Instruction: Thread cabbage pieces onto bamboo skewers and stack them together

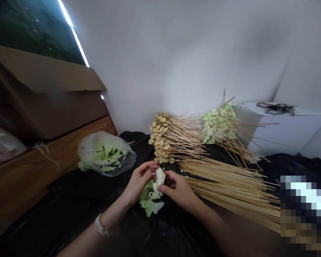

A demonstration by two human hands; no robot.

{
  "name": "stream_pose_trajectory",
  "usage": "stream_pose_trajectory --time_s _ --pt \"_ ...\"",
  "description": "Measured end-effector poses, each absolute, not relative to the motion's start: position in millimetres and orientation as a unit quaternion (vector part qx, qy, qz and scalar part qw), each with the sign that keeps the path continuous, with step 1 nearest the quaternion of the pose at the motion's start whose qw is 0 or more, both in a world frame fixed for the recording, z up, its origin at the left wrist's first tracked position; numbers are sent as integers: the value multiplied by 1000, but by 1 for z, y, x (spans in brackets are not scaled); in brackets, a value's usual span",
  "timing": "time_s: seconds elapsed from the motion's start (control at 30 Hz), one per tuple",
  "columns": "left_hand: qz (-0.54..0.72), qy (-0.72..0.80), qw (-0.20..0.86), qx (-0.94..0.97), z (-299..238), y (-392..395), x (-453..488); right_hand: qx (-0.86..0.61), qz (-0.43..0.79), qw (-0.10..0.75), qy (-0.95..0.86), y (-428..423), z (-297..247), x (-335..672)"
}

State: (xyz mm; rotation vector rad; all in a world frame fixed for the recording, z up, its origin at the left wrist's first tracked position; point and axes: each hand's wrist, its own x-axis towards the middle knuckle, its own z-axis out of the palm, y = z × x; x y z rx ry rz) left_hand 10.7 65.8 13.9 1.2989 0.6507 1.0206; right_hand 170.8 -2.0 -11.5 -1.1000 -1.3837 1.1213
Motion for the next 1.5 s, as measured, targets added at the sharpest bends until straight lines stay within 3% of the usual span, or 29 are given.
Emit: stream_pose_trajectory --time_s 0.1,0.3,0.53,0.7,0.97,1.3,1.5 --pt "426 307 633 569 17 67 8 -422 514 519 -536 -1 -13 172" --pt "365 337 573 651 18 62 11 -437 498 520 -539 -1 -13 173" --pt "344 305 616 639 17 64 10 -411 540 518 -521 1 -12 176" --pt "370 317 547 680 18 59 13 -431 511 522 -530 3 -17 178" --pt "336 307 624 635 22 60 9 -422 544 515 -510 3 -17 182" --pt "332 308 590 669 14 63 10 -458 477 499 -561 -3 -10 178" --pt "341 288 683 579 17 64 8 -497 439 525 -534 -2 -3 185"
